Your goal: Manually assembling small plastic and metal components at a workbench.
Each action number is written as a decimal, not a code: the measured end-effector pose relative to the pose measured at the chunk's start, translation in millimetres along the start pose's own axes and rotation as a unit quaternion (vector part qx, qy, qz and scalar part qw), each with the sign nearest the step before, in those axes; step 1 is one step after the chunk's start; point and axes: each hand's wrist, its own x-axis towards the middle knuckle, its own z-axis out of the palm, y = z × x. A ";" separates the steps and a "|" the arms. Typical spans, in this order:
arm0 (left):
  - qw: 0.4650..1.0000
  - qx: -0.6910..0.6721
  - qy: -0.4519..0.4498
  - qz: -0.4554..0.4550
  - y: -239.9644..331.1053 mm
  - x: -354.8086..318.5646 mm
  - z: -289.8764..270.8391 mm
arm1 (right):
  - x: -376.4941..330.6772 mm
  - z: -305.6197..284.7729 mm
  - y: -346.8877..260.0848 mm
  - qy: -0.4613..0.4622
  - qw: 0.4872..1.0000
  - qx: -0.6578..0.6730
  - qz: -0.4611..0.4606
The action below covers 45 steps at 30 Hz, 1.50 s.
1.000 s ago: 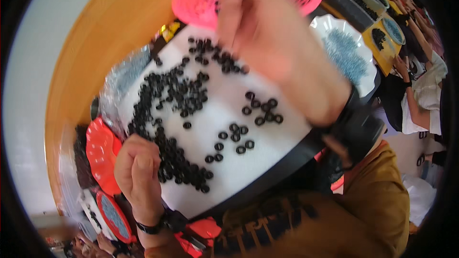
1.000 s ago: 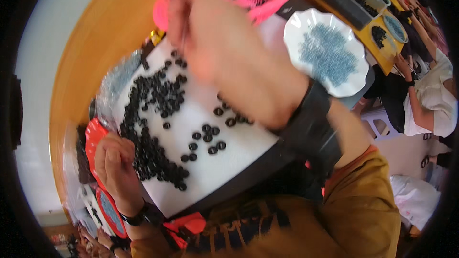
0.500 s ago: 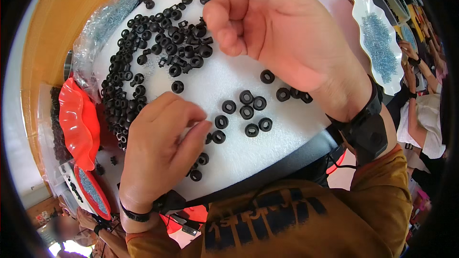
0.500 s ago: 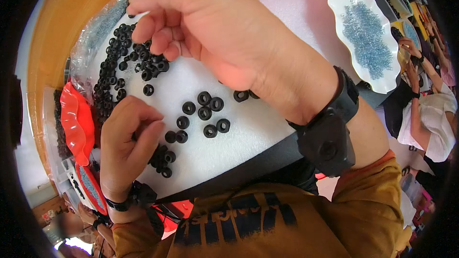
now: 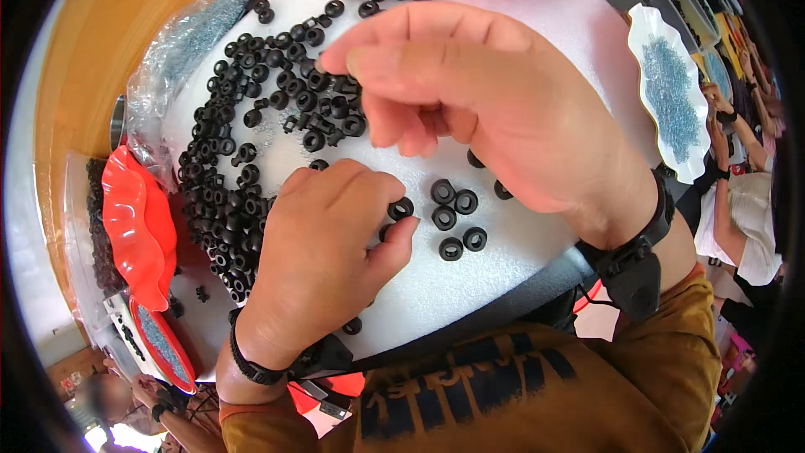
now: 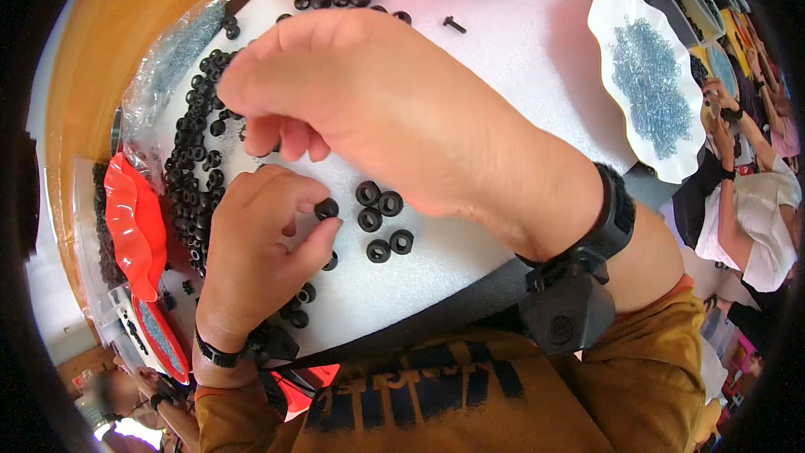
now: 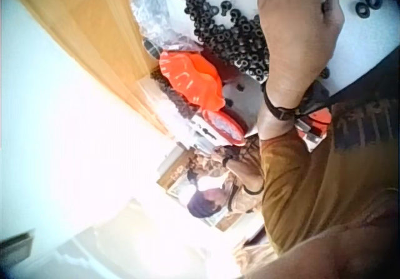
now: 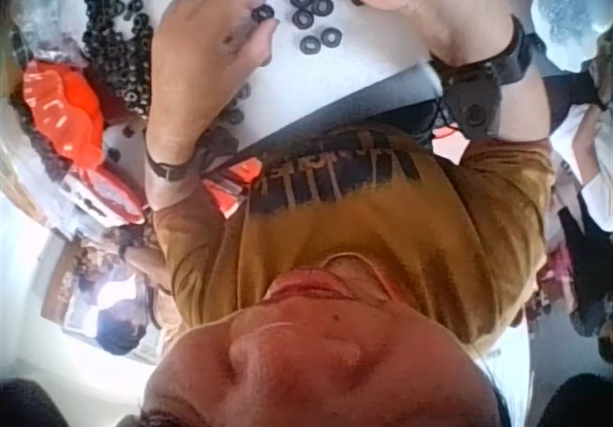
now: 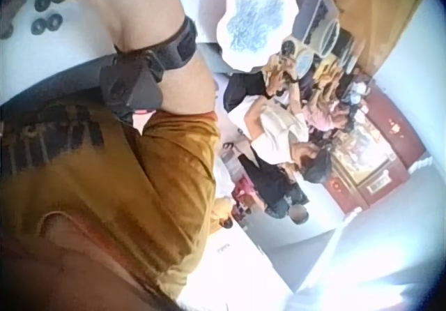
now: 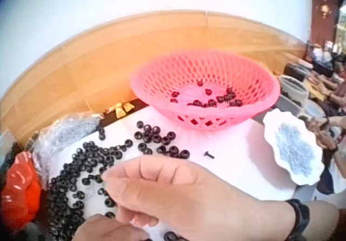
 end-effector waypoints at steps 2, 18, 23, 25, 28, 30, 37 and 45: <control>0.989 -0.094 0.108 -0.048 -1.6 -5.2 -3.9 | -1.1 5.0 1.5 -0.018 1.000 -0.025 -0.005; 0.936 -0.100 0.328 0.084 -7.8 -14.8 -20.4 | -19.4 17.4 -3.6 -0.123 0.989 0.045 0.066; 0.940 -0.092 0.308 0.111 -11.8 -14.2 -18.9 | -19.6 17.7 -0.1 -0.098 0.995 -0.017 0.026; 0.941 -0.096 0.306 0.110 -10.1 -14.1 -17.7 | -19.0 17.5 2.1 -0.088 0.996 -0.033 0.013; 0.935 -0.170 0.298 0.084 -6.9 -15.7 -16.0 | -19.6 17.8 0.7 -0.087 0.994 -0.058 -0.025; 0.925 -0.237 0.290 0.059 -3.1 -16.8 -15.5 | -19.4 15.8 2.9 -0.085 0.989 -0.099 -0.070; 0.759 -0.614 0.139 -0.164 -3.3 -21.3 -27.3 | -12.1 14.4 6.1 -0.057 0.867 -0.355 -0.345; 0.799 -0.567 0.150 -0.129 -4.8 -19.5 -24.4 | -11.1 16.5 8.1 -0.057 0.855 -0.348 -0.381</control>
